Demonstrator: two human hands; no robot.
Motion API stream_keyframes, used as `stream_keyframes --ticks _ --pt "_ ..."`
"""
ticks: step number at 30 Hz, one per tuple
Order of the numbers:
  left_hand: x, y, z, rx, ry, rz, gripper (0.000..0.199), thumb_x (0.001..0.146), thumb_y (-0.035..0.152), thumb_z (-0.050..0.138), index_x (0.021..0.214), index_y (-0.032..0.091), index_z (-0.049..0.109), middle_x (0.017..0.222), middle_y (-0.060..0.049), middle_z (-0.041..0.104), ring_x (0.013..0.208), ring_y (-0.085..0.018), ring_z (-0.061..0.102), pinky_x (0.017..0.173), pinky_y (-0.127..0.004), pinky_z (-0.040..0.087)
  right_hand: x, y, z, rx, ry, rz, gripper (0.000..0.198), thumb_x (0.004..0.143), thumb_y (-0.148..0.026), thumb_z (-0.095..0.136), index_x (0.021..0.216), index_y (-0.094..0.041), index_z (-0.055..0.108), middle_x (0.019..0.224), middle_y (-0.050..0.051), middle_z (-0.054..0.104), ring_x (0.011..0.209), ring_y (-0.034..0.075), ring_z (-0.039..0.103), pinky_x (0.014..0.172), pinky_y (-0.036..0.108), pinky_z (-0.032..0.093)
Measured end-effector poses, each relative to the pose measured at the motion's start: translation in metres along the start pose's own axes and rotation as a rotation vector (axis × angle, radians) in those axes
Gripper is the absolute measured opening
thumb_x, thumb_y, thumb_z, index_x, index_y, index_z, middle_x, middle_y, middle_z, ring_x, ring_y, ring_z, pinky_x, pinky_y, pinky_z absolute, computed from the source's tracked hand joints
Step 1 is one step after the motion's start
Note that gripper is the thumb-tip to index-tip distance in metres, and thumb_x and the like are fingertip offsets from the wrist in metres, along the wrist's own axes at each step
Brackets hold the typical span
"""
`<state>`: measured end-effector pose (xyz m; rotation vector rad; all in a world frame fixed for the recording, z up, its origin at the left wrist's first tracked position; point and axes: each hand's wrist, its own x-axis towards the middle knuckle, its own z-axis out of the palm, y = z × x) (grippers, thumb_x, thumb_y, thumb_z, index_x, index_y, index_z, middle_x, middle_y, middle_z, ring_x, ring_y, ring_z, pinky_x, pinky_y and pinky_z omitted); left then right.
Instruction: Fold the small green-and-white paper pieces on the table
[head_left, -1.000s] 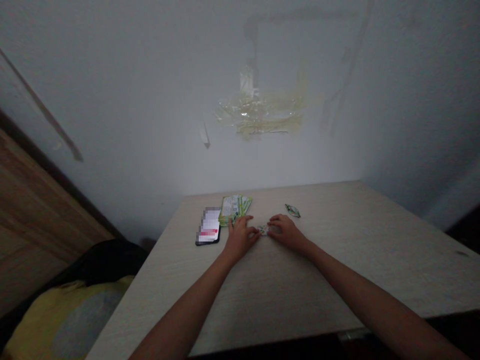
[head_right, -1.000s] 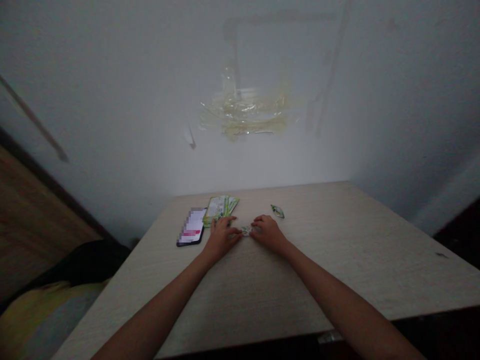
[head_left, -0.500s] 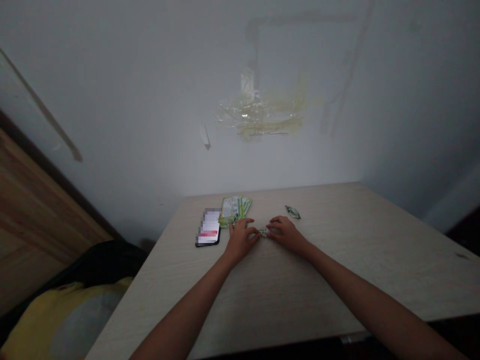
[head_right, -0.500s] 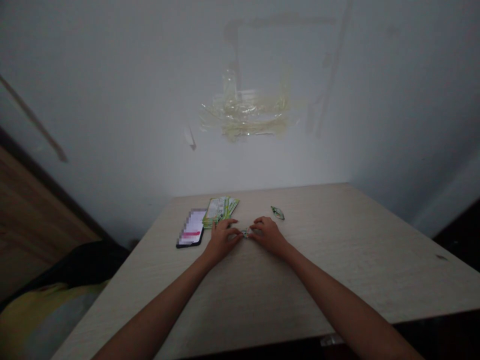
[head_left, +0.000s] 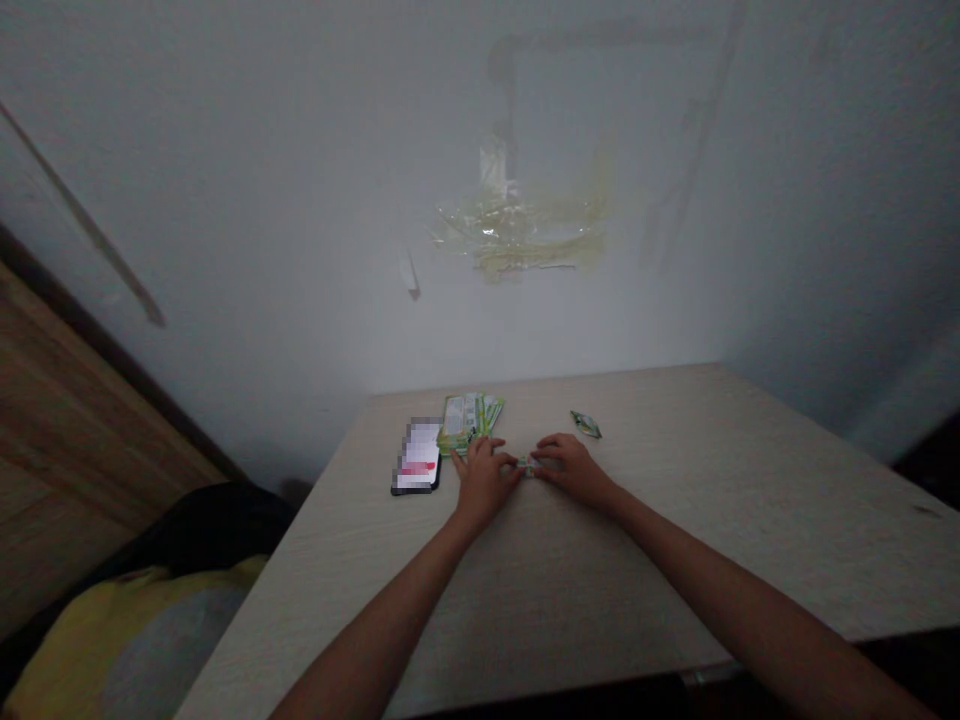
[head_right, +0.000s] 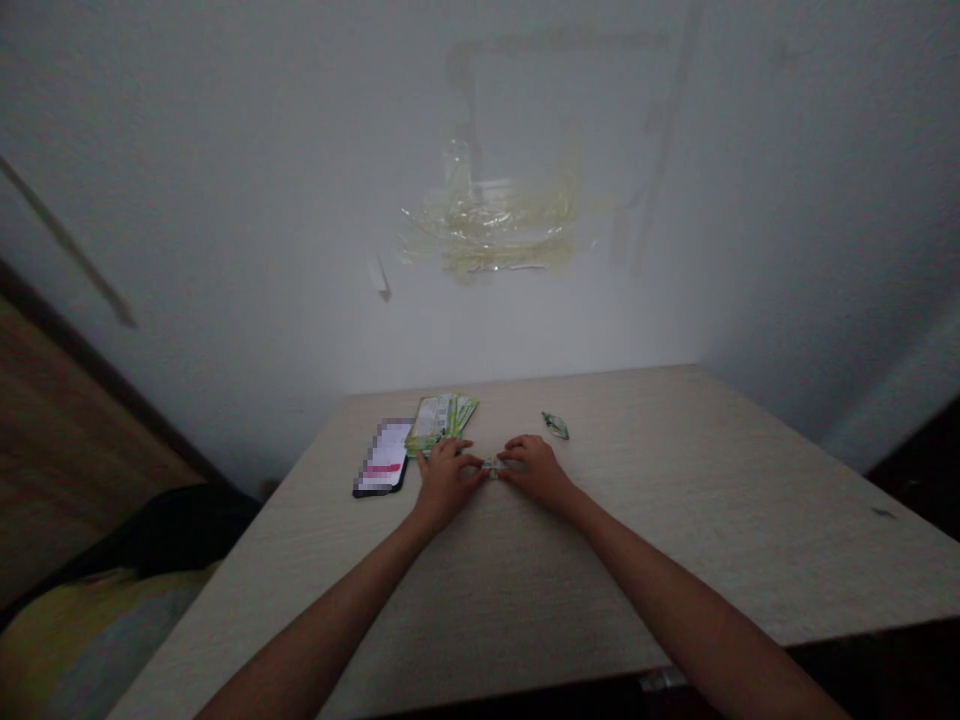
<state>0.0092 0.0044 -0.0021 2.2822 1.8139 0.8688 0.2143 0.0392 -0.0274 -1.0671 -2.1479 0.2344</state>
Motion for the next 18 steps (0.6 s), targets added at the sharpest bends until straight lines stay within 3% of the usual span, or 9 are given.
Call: stream_keyframes --ticks 12,18 --pt "0.001 0.004 -0.004 -0.129 0.041 -0.024 0.003 0.078 0.028 0.071 0.08 0.028 0.071 0.12 -0.001 0.064 0.126 -0.028 0.044 0.108 -0.069 0.011 0.002 -0.012 -0.011 0.194 0.048 0.026 0.021 0.08 -0.029 0.07 0.099 -0.021 0.072 0.098 0.008 0.07 0.097 0.022 0.062 0.088 0.037 0.049" --pt "0.001 0.004 -0.003 -0.144 0.083 0.0 0.005 0.08 0.029 0.07 0.076 0.026 0.071 0.117 -0.001 0.065 0.123 -0.025 0.047 0.11 -0.063 0.014 0.003 -0.019 -0.013 0.239 0.081 0.036 0.018 0.085 -0.037 0.065 0.089 -0.022 0.073 0.086 0.006 0.071 0.086 0.02 0.064 0.083 0.035 0.05"
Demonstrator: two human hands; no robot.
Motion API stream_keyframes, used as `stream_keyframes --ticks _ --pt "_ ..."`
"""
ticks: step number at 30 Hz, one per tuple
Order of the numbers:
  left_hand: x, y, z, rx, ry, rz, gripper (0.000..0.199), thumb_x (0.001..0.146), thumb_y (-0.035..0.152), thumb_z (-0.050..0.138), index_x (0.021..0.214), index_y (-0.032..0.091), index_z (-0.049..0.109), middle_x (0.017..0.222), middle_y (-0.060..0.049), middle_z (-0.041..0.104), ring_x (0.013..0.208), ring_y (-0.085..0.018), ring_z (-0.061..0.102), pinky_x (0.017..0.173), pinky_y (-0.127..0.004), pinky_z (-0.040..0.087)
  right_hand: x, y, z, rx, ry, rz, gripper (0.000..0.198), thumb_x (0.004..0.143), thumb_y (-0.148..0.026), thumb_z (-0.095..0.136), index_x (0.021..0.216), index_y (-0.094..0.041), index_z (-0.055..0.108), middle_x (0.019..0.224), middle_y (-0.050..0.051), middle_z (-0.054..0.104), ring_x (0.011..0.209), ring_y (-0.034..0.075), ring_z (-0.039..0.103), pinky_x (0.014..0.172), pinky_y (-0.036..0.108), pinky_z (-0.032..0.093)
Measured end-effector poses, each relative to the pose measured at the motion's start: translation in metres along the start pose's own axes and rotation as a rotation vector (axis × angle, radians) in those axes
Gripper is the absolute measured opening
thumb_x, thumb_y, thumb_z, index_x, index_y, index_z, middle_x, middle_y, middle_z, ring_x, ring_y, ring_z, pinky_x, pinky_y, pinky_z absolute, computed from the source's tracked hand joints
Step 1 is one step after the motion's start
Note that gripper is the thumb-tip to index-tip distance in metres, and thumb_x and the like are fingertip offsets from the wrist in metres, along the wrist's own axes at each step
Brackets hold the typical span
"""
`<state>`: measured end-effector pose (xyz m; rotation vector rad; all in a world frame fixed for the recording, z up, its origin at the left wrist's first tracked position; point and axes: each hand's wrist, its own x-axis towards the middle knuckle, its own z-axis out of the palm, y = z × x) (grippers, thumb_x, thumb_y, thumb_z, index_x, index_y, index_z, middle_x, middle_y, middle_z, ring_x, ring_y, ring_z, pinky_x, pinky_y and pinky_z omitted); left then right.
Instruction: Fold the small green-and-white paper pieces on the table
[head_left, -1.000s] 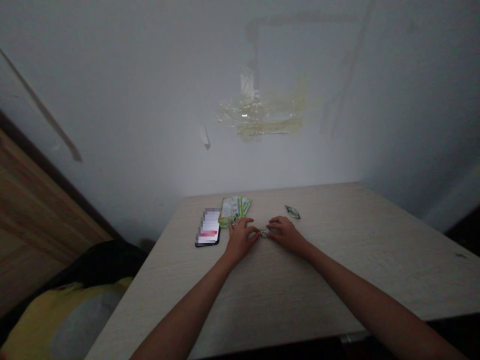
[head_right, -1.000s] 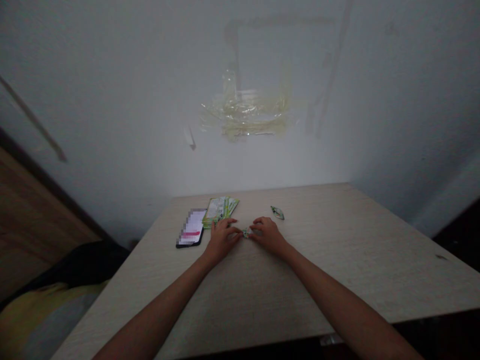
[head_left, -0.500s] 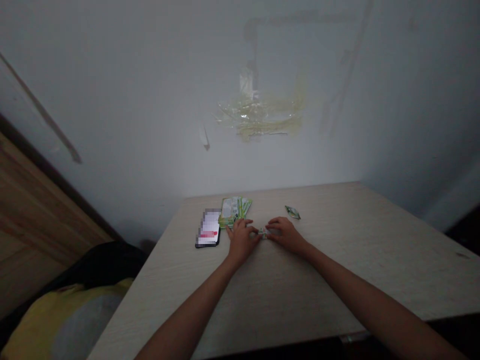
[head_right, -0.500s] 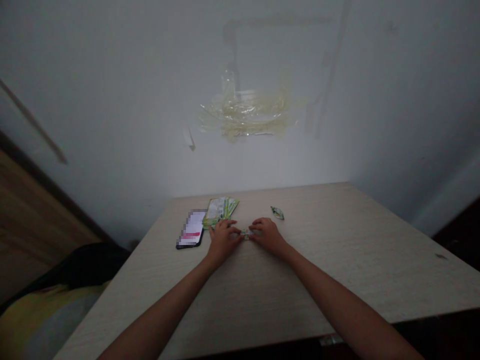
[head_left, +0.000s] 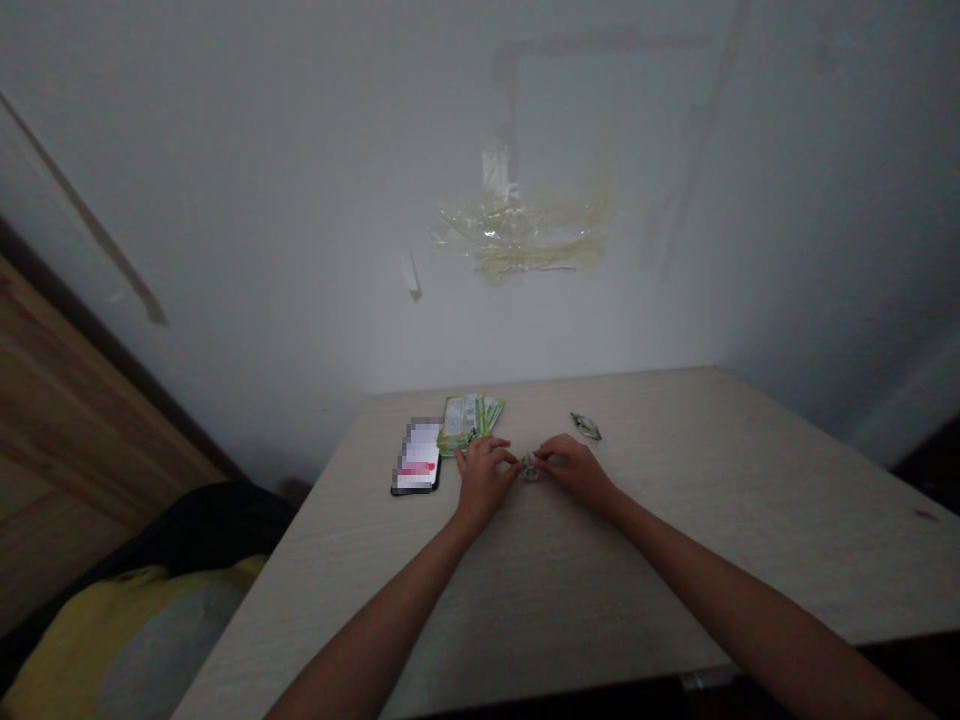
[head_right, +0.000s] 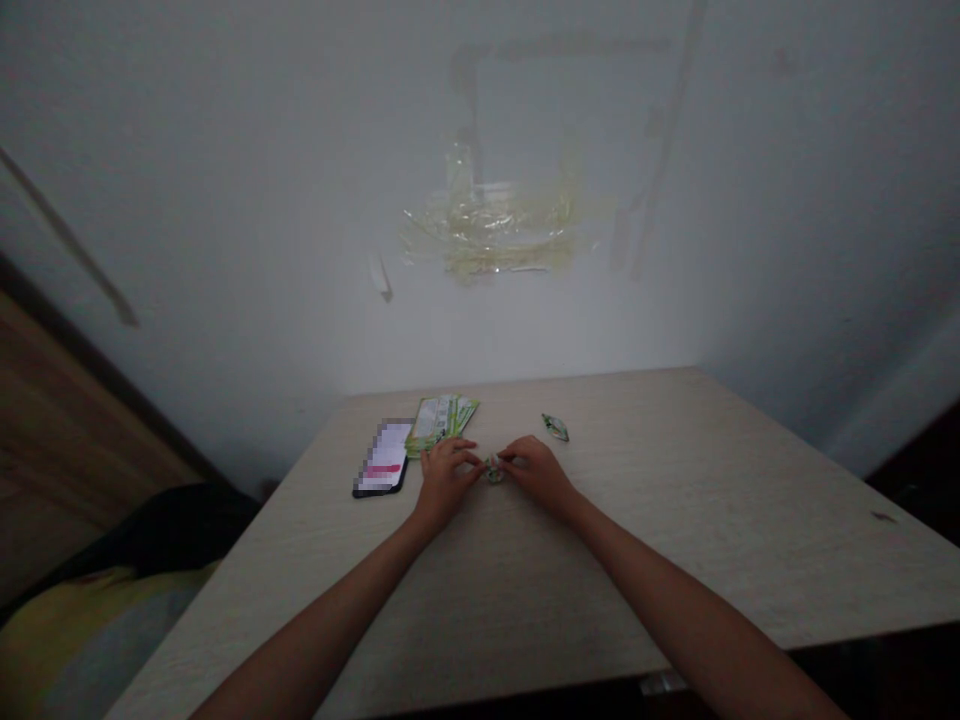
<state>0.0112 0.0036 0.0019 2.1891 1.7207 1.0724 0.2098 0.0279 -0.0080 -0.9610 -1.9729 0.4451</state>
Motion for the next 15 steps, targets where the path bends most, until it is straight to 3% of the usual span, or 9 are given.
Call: stream_keyframes --ticks 15 --pt "-0.0006 0.003 -0.001 -0.021 -0.008 0.041 0.009 0.082 0.033 0.068 0.089 0.032 0.072 0.115 0.0 0.066 0.121 -0.024 0.048 0.11 -0.056 0.018 -0.0002 0.0045 0.0002 0.022 -0.009 0.049 0.016 0.083 -0.037 0.067 0.086 -0.023 0.073 0.088 0.005 0.073 0.087 0.019 0.066 0.084 0.035 0.05"
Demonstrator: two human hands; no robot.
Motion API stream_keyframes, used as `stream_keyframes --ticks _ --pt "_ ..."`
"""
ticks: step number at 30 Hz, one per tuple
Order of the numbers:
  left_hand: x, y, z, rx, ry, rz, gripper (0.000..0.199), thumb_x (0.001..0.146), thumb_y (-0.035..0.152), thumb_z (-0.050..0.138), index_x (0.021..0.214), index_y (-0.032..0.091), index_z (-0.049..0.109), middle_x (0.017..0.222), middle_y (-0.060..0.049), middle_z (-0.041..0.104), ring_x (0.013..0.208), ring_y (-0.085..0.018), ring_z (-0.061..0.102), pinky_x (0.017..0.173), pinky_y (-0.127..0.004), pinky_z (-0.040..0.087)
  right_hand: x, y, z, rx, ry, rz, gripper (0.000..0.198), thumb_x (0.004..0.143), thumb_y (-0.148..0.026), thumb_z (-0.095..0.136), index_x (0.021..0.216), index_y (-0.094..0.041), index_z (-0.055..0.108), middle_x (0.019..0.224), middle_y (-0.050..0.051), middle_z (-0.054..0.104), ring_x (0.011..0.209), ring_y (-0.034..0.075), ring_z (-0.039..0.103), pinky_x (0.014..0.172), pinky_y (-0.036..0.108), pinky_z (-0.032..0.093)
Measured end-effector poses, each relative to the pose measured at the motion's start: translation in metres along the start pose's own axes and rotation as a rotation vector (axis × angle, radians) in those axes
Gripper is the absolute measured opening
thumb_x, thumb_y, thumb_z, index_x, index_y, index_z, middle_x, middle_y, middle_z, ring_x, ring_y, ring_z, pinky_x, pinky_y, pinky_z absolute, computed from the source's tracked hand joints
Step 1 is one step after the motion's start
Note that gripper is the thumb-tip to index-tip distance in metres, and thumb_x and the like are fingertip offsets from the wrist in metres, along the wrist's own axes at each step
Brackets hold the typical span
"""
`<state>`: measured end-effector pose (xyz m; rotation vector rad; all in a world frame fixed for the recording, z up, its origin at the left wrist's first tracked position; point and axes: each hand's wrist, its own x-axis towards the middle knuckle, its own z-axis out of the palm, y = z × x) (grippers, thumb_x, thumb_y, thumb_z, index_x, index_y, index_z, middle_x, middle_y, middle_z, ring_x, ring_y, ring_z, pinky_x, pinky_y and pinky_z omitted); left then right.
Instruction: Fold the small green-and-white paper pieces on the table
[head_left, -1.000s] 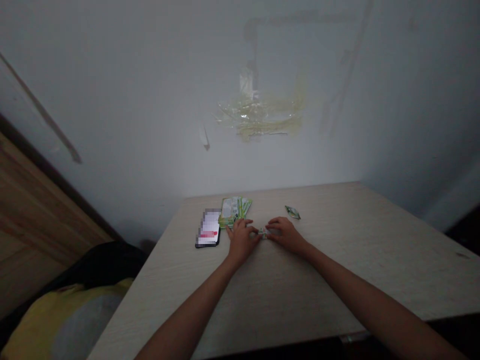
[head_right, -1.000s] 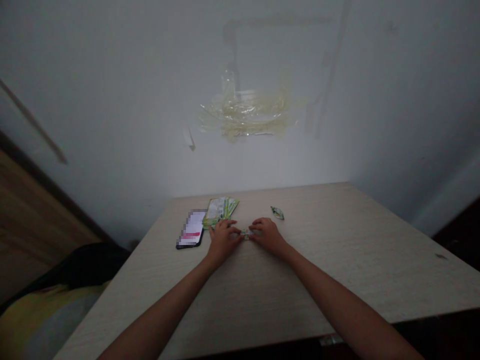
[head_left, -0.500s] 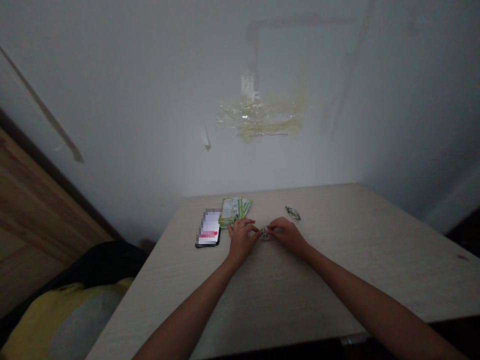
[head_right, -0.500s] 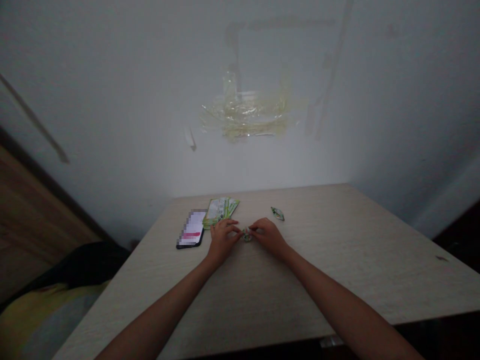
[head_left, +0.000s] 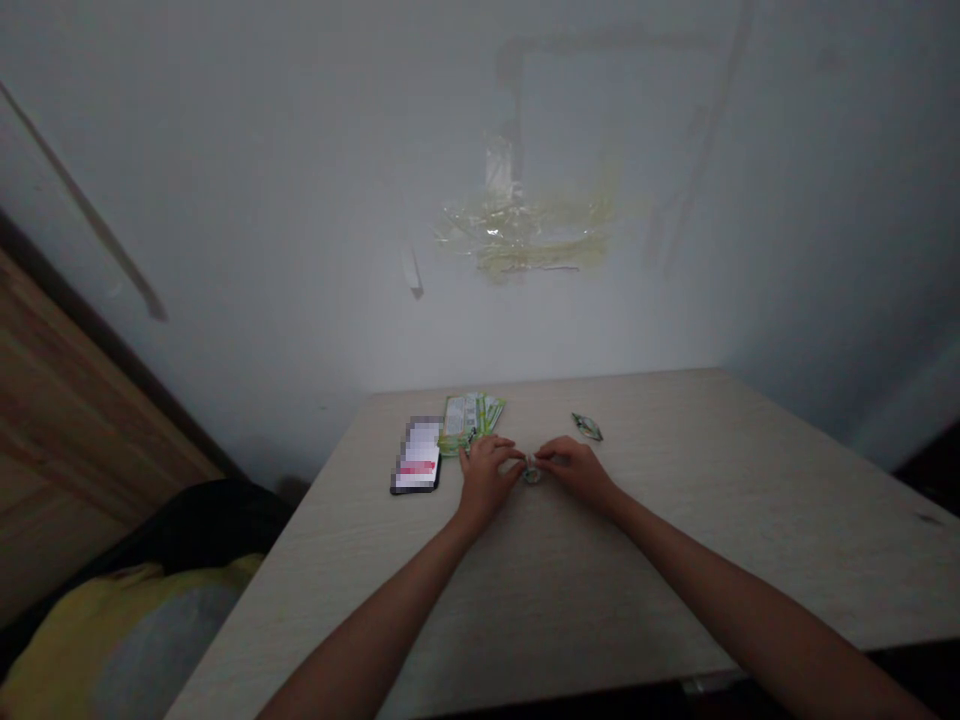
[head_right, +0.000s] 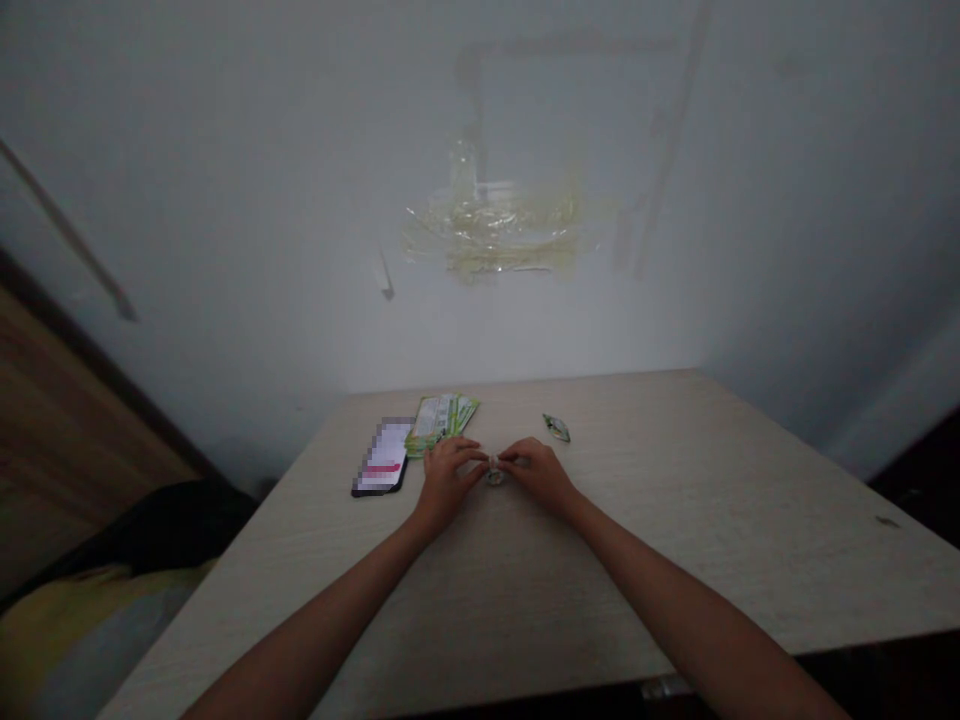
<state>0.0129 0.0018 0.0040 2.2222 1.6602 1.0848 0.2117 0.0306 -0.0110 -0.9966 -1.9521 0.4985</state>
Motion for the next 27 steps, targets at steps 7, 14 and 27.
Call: stream_keyframes --ticks 7,14,27 --pt "0.0013 0.0017 -0.0022 -0.048 0.008 -0.018 0.005 0.08 0.032 0.07 0.082 0.029 0.072 0.113 -0.001 0.067 0.119 -0.023 0.05 0.11 -0.055 0.02 -0.0001 -0.0053 -0.0009 0.024 -0.007 -0.027 0.016 0.082 -0.038 0.068 0.083 -0.023 0.073 0.085 0.005 0.072 0.084 0.019 0.065 0.082 0.034 0.051" --pt "0.0008 0.0046 -0.0057 -0.061 0.019 -0.031 0.003 0.078 0.029 0.071 0.08 0.028 0.072 0.111 0.0 0.067 0.117 -0.022 0.052 0.108 -0.05 0.026 0.0012 -0.0049 -0.0016 0.03 -0.045 -0.049 0.014 0.084 -0.035 0.066 0.084 -0.023 0.073 0.086 0.004 0.072 0.087 0.019 0.065 0.084 0.034 0.05" --pt "0.0001 0.0031 -0.0042 -0.099 0.025 -0.061 0.004 0.077 0.03 0.072 0.078 0.027 0.072 0.113 -0.002 0.066 0.116 -0.024 0.053 0.109 -0.057 0.02 0.0022 0.0008 0.0027 0.042 -0.023 -0.047 0.01 0.082 -0.031 0.068 0.082 -0.022 0.074 0.085 0.005 0.072 0.087 0.02 0.064 0.084 0.034 0.049"
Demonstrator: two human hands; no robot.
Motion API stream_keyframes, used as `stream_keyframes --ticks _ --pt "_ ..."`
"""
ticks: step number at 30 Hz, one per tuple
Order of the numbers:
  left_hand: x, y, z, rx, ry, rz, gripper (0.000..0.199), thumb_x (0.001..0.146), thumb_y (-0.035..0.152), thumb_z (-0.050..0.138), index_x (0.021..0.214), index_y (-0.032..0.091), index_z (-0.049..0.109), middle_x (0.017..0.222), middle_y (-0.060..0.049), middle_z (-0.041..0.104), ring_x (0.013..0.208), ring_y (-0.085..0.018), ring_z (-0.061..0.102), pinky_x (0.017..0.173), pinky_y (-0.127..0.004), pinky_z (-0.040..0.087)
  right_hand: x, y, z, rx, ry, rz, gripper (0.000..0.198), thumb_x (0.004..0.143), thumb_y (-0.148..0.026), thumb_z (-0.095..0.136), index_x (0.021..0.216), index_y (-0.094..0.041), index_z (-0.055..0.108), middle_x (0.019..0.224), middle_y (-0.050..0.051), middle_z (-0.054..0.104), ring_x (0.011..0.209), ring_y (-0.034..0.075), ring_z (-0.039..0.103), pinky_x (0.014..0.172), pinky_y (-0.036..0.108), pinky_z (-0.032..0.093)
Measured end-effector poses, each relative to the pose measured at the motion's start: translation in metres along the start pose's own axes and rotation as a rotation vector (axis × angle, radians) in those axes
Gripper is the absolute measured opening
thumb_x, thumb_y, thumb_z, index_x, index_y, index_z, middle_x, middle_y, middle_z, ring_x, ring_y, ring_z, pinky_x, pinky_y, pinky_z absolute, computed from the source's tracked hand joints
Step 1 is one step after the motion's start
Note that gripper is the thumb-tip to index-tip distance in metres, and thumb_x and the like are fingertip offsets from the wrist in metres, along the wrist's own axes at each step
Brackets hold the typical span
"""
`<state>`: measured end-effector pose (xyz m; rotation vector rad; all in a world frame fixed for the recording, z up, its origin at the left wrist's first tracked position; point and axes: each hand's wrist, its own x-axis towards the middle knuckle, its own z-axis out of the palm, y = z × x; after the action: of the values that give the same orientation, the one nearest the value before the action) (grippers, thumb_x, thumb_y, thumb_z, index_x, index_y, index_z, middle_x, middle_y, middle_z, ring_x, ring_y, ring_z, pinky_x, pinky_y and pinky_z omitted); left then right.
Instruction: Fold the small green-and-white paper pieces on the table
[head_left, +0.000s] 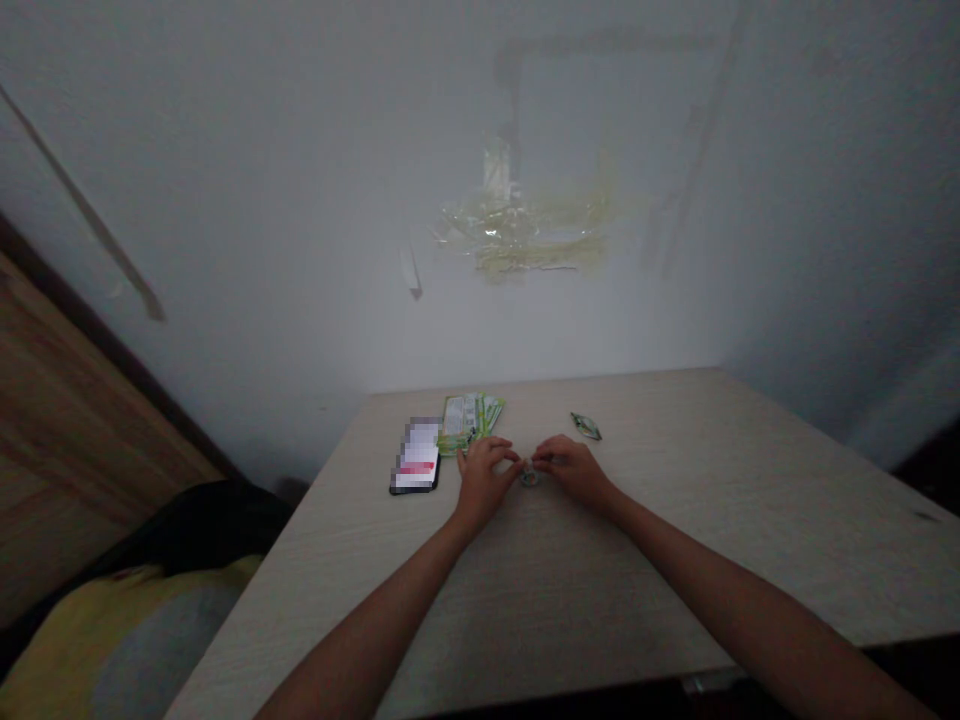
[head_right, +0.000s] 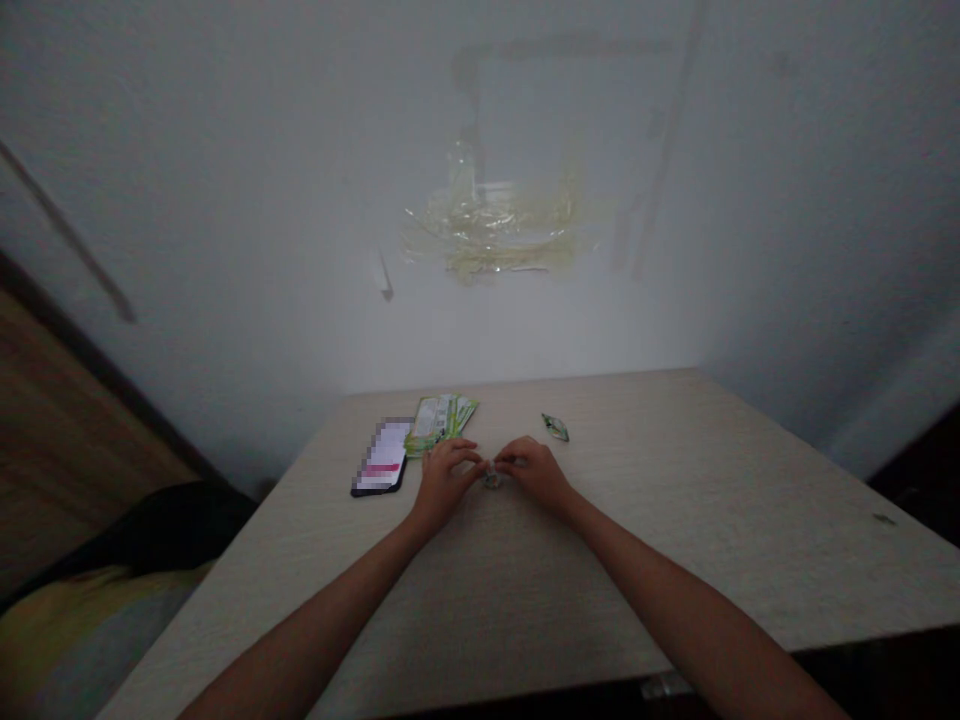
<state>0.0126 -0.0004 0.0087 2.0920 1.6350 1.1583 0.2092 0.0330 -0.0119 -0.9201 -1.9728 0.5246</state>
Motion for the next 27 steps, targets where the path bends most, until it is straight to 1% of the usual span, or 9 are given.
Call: stream_keyframes --ticks 4,8,13,21,27 --pt "0.001 -0.001 0.0 -0.036 0.005 -0.017 0.003 0.077 0.03 0.071 0.078 0.027 0.072 0.113 -0.002 0.066 0.116 -0.024 0.053 0.11 -0.058 0.019 0.0 0.0 0.0 0.025 0.025 0.037 0.011 0.082 -0.031 0.068 0.081 -0.022 0.074 0.084 0.005 0.072 0.085 0.02 0.064 0.083 0.034 0.048" --pt "0.001 -0.002 0.0 -0.065 0.02 -0.021 0.002 0.077 0.028 0.072 0.078 0.026 0.071 0.112 -0.002 0.066 0.115 -0.023 0.054 0.109 -0.055 0.022 0.001 0.0 -0.003 0.065 0.029 0.11 0.013 0.081 -0.032 0.068 0.082 -0.021 0.074 0.084 0.005 0.072 0.084 0.021 0.065 0.082 0.035 0.048" --pt "0.001 -0.003 0.001 -0.047 0.046 -0.009 0.002 0.077 0.027 0.071 0.078 0.026 0.072 0.11 -0.001 0.067 0.113 -0.023 0.055 0.108 -0.053 0.026 0.002 -0.001 -0.004 0.109 0.032 0.183 0.015 0.08 -0.033 0.067 0.083 -0.021 0.074 0.086 0.006 0.073 0.085 0.021 0.066 0.084 0.035 0.048" --pt "0.003 -0.008 0.002 -0.06 0.104 0.012 0.004 0.078 0.028 0.069 0.081 0.025 0.07 0.11 -0.002 0.067 0.112 -0.023 0.055 0.104 -0.049 0.032 0.004 -0.003 -0.007 0.137 0.067 0.225 0.018 0.078 -0.035 0.064 0.082 -0.019 0.072 0.083 0.006 0.073 0.082 0.022 0.066 0.082 0.036 0.048" --pt "0.004 -0.013 0.003 -0.028 0.169 0.041 0.004 0.079 0.026 0.069 0.081 0.023 0.068 0.11 -0.005 0.064 0.111 -0.023 0.055 0.101 -0.047 0.035 0.005 -0.003 -0.009 0.167 0.094 0.242 0.018 0.079 -0.034 0.061 0.08 -0.018 0.068 0.081 0.006 0.07 0.08 0.021 0.063 0.079 0.035 0.047"
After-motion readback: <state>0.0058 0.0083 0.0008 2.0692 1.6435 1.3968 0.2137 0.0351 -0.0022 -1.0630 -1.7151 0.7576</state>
